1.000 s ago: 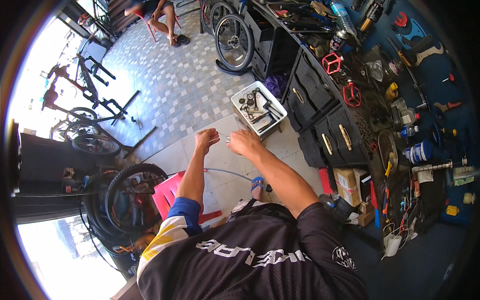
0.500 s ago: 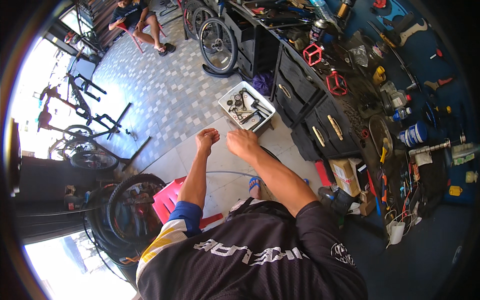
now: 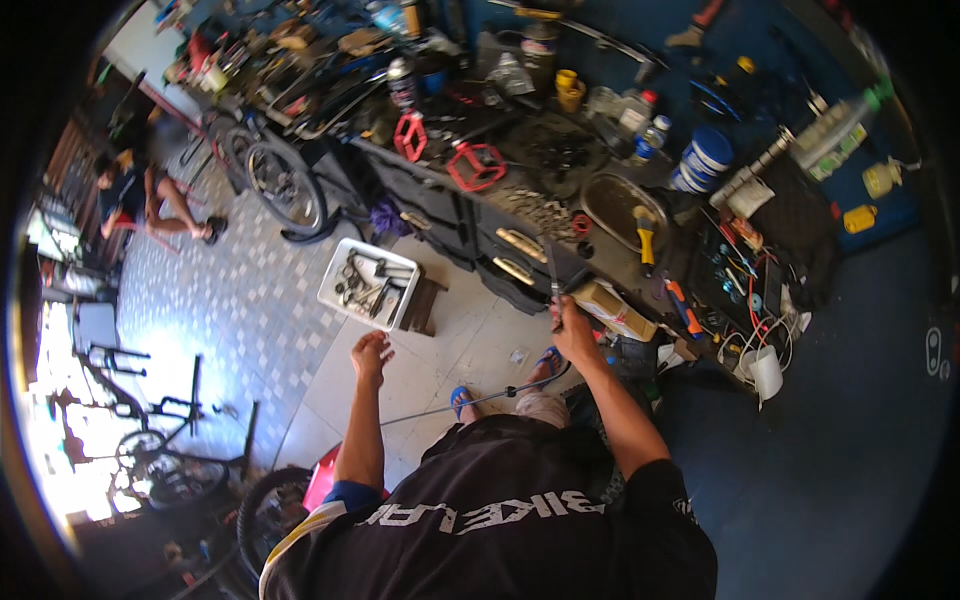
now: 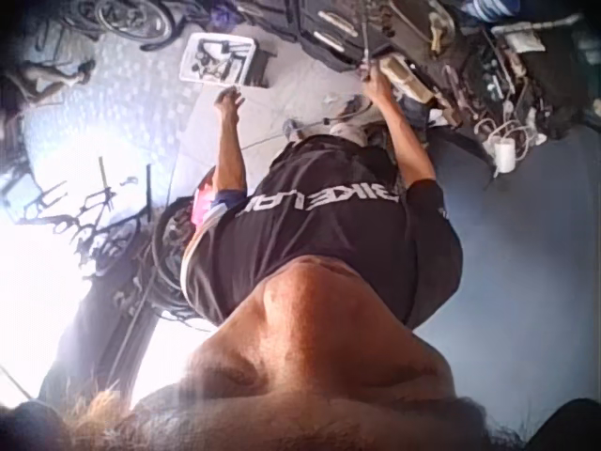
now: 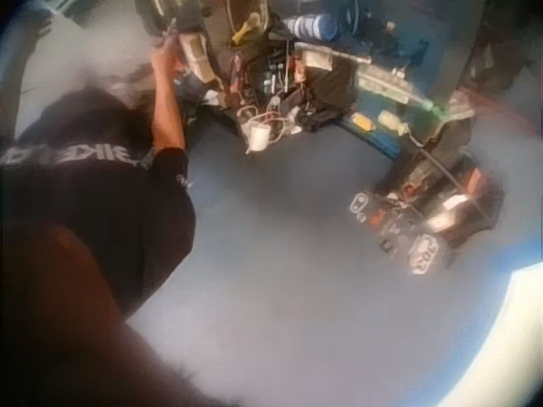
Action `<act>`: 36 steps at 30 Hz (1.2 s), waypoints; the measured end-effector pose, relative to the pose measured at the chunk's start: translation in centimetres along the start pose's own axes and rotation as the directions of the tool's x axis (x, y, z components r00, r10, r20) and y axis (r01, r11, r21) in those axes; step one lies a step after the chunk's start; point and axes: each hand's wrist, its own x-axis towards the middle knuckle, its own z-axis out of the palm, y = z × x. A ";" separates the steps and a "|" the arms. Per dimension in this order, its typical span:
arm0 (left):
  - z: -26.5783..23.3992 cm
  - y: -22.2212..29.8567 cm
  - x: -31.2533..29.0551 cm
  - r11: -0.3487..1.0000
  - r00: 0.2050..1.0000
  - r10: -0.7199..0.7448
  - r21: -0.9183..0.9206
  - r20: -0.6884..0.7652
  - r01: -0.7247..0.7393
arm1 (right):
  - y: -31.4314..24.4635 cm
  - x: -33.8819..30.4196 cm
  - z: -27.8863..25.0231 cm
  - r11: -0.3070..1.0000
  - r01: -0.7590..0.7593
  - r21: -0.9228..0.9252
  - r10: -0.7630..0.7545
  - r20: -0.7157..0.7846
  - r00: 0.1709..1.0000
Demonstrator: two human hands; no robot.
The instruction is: The person scrubs small bicycle parts in a metal tray using a yellow brush and liquid, then places the cleaned parts into a white plastic container. The person repeats this process for multiple parts.
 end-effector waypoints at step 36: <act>1.6 -1.8 13.8 0.742 0.936 0.041 0.638 -0.349 0.205 | 12.7 -7.4 -15.2 0.814 -0.325 -0.482 0.463 0.200 0.863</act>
